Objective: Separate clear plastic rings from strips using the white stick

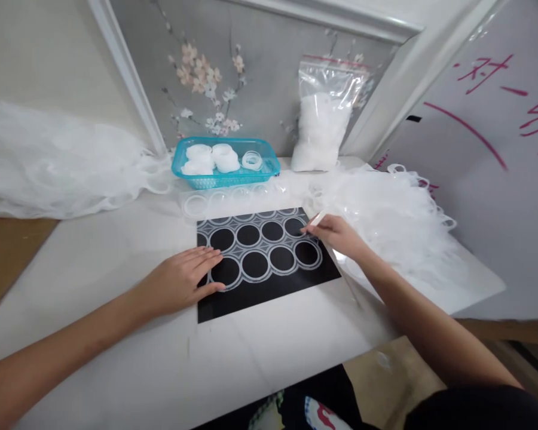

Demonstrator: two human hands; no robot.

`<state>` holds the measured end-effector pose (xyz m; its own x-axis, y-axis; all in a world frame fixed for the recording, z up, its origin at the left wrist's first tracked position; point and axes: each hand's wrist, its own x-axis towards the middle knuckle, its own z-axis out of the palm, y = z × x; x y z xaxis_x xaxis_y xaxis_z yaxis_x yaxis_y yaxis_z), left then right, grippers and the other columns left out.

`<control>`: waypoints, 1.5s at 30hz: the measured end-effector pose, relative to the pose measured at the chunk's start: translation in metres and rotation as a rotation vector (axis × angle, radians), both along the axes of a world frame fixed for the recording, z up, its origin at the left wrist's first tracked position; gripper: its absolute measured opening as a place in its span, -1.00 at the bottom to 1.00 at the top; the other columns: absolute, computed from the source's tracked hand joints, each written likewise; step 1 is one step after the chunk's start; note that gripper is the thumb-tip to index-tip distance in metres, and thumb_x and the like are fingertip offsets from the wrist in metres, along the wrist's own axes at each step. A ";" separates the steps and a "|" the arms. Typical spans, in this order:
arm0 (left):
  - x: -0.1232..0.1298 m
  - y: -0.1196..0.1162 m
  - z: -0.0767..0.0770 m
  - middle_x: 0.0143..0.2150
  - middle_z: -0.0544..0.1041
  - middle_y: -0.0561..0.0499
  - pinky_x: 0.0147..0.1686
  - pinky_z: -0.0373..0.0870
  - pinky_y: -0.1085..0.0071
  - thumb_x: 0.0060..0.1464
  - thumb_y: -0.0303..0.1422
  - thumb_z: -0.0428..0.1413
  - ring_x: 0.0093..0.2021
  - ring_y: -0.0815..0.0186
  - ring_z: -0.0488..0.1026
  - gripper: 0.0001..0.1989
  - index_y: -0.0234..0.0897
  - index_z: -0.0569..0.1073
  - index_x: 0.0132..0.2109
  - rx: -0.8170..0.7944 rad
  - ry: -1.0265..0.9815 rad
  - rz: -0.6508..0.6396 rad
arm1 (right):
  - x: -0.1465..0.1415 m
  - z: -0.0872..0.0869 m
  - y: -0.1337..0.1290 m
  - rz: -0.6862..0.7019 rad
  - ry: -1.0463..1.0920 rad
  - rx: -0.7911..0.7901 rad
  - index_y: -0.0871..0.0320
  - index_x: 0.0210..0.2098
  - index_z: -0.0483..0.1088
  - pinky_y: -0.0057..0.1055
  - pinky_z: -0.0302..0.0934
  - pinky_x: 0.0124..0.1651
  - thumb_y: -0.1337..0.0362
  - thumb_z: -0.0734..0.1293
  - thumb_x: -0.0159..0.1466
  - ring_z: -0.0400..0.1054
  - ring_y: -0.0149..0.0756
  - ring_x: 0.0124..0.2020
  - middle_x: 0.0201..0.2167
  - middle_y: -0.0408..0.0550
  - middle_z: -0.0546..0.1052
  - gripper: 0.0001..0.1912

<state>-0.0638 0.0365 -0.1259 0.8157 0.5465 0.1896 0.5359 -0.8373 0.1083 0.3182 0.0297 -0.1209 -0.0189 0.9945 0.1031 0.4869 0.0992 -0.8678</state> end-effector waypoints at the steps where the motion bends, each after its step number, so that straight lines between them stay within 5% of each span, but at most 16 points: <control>1: 0.004 0.002 0.002 0.12 0.49 -0.10 0.19 0.31 0.16 0.28 0.08 -0.19 0.15 0.13 0.42 -0.39 -0.26 0.46 0.12 0.003 -0.002 0.000 | 0.001 -0.003 -0.002 0.064 -0.032 -0.020 0.16 -0.35 0.55 -0.22 0.41 -0.15 0.08 0.35 0.21 0.51 -0.13 -0.23 -0.32 0.00 0.62 -0.73; 5: 0.034 0.012 0.007 0.21 0.40 -0.15 0.21 0.27 0.14 0.30 0.06 -0.20 0.23 0.11 0.33 -0.36 -0.34 0.41 0.16 -0.014 -0.005 -0.068 | 0.005 -0.007 -0.006 0.182 -0.086 -0.032 0.15 -0.26 0.54 -0.15 0.41 -0.05 0.07 0.27 0.30 0.49 -0.10 -0.09 -0.13 0.05 0.60 -0.69; 11: 0.068 0.017 0.005 0.21 0.39 -0.18 0.21 0.26 0.12 0.30 0.08 -0.23 0.23 0.10 0.33 -0.34 -0.35 0.38 0.18 -0.100 0.062 -0.081 | 0.015 -0.007 -0.010 0.281 -0.230 0.041 0.07 -0.20 0.51 -0.17 0.39 -0.03 0.15 0.24 0.35 0.46 -0.12 -0.03 -0.15 -0.02 0.59 -0.76; 18: 0.081 0.029 0.014 -0.09 0.58 -0.10 -0.06 0.42 0.21 0.31 -0.12 -0.18 -0.10 0.17 0.50 -0.55 -0.30 0.48 0.00 -0.241 -0.065 0.130 | 0.014 -0.011 -0.003 0.335 -0.354 0.143 0.14 -0.24 0.44 -0.14 0.31 0.01 0.21 0.20 0.37 0.38 -0.13 -0.09 -0.21 0.03 0.54 -0.79; 24: 0.100 0.054 0.025 -0.40 0.53 -0.03 -0.23 0.30 0.31 0.14 -0.26 0.02 -0.17 0.15 0.42 -0.78 -0.24 0.48 -0.36 -0.408 0.157 0.232 | 0.016 -0.013 -0.004 0.315 -0.270 0.066 0.15 -0.25 0.42 -0.14 0.30 -0.03 0.12 0.18 0.37 0.38 -0.12 -0.15 -0.25 0.03 0.51 -0.73; 31: 0.101 0.058 0.034 -0.43 0.48 0.02 -0.34 0.23 0.41 0.07 -0.29 0.01 -0.35 0.27 0.41 -0.82 -0.27 0.44 -0.39 -0.575 0.155 0.266 | 0.008 -0.021 -0.004 0.266 -0.170 0.104 0.05 -0.02 0.43 -0.04 0.18 0.19 0.15 0.22 0.37 0.32 -0.06 0.12 0.06 0.03 0.48 -0.73; 41: 0.095 0.059 0.027 -0.38 0.57 0.03 -0.33 0.30 0.42 -0.07 -0.22 0.15 -0.34 0.26 0.49 -0.78 -0.25 0.52 -0.29 -0.759 -0.034 0.384 | 0.000 -0.022 -0.004 0.286 -0.208 0.148 0.13 -0.20 0.43 -0.14 0.27 0.05 0.10 0.18 0.39 0.40 -0.13 -0.09 -0.19 0.02 0.52 -0.72; 45: 0.092 0.058 0.026 -0.45 0.55 0.03 -0.38 0.26 0.41 -0.08 -0.22 0.17 -0.38 0.25 0.48 -0.81 -0.24 0.55 -0.39 -0.742 -0.065 0.406 | 0.001 -0.022 -0.004 0.274 -0.217 0.140 0.13 -0.21 0.40 -0.15 0.26 0.03 0.09 0.18 0.38 0.39 -0.12 -0.09 -0.19 0.03 0.51 -0.72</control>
